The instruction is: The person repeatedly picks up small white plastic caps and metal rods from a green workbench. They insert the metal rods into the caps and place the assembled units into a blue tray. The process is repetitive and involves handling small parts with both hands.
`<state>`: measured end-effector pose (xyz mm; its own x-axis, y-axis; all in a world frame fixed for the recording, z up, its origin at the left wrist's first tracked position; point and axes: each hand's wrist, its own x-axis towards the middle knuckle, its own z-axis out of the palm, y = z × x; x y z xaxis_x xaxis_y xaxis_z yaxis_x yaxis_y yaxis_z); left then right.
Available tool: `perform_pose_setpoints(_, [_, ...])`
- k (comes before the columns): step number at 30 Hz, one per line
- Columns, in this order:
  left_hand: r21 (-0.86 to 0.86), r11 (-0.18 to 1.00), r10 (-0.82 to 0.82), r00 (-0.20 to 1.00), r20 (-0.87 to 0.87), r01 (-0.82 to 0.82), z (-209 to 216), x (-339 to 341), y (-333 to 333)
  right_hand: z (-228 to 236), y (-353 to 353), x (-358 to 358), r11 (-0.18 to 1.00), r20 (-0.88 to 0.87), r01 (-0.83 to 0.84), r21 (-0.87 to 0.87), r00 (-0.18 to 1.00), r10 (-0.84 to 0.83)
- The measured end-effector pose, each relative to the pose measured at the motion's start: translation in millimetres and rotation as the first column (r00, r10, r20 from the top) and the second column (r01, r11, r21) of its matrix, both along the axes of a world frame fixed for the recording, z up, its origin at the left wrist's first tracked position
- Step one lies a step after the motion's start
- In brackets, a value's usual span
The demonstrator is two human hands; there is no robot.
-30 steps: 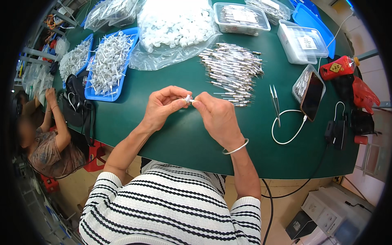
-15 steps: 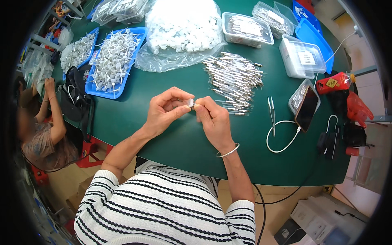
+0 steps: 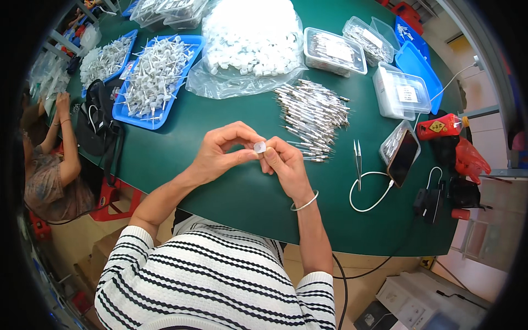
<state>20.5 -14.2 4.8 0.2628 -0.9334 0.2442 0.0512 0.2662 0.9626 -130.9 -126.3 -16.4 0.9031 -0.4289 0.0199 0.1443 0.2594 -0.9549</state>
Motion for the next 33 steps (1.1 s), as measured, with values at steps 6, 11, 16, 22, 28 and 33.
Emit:
perform_pose_setpoints(6, [0.046,0.997,0.055,0.989,0.136,-0.062,18.2,4.7,3.2,0.4,-0.5,-1.0,0.981,0.012,-0.110,0.160,0.994,0.110])
perform_pose_setpoints(11, [-0.139,0.988,0.127,0.862,0.492,-0.066,24.3,10.1,2.3,-1.7,-3.9,-3.1,0.971,0.005,-0.156,0.181,0.988,0.158])
perform_pose_setpoints(16, [-0.220,0.976,0.144,0.786,0.602,-0.010,35.1,14.8,-4.0,-3.5,-5.4,-4.3,0.963,0.014,-0.210,0.171,0.977,0.211])
perform_pose_setpoints(22, [0.200,0.953,-0.290,0.875,0.387,0.228,51.4,26.5,-16.5,-7.5,-8.3,-8.0,0.935,0.047,-0.287,0.210,0.958,0.284])
perform_pose_setpoints(28, [0.379,0.789,-0.525,0.851,0.003,0.485,38.9,36.4,-26.7,-10.5,-9.0,-9.2,0.903,0.062,-0.346,0.253,0.938,0.342])
perform_pose_setpoints(33, [0.396,0.758,-0.501,0.851,-0.157,0.519,27.4,37.7,-18.4,-7.3,-6.6,-7.8,0.887,-0.020,-0.372,0.272,0.920,0.392])
